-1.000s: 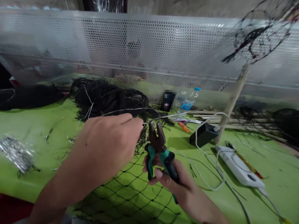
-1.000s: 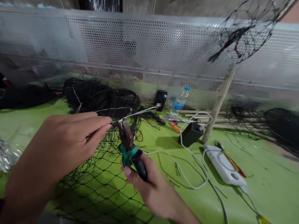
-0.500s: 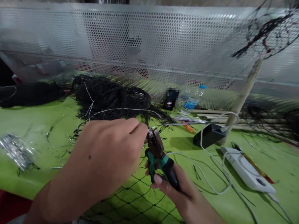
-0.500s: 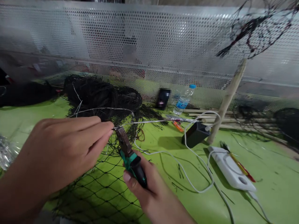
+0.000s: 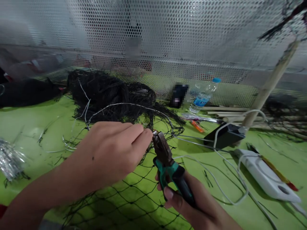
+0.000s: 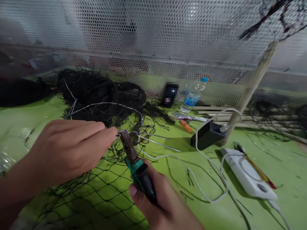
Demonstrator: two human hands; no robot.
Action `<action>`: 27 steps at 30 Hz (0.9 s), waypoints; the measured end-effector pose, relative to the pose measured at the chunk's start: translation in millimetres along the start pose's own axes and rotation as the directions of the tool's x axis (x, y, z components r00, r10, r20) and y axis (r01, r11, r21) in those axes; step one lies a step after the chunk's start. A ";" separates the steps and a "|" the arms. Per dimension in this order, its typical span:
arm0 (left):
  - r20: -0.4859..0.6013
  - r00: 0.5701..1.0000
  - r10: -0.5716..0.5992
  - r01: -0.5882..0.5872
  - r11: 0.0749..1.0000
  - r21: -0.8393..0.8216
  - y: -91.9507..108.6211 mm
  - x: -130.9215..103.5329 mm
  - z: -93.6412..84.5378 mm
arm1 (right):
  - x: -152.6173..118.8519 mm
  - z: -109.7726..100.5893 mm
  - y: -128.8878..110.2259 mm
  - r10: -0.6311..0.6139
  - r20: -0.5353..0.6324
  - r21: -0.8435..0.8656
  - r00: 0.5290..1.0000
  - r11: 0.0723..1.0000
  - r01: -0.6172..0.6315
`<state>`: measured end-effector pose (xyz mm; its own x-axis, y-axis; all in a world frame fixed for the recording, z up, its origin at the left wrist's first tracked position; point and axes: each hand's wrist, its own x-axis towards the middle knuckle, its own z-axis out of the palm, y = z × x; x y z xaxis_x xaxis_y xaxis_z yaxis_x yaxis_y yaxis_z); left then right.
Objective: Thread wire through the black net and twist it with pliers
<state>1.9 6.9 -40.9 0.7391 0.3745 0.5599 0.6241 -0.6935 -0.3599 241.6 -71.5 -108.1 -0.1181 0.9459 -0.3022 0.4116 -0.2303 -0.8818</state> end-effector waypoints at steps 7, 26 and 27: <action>0.018 1.000 0.000 -0.001 0.998 0.057 0.2 4.5 6.5 | 6.9 1.8 0.2 -0.048 -0.059 -0.070 0.997 0.997 0.044; -0.023 0.997 0.077 -0.073 0.987 0.145 -8.9 -1.5 22.1 | 15.3 7.7 13.1 -0.069 -0.086 -0.095 0.994 0.994 0.061; -0.023 0.996 0.082 -0.078 0.987 0.142 -9.6 -1.5 22.6 | 15.0 7.2 14.2 -0.072 -0.097 -0.101 0.993 0.993 0.063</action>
<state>0.4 26.9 -55.2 0.7815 0.3022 0.5458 0.5945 -0.6263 -0.5043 239.2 -62.2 -127.8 -0.0590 0.9779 -0.2008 0.4927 -0.1464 -0.8578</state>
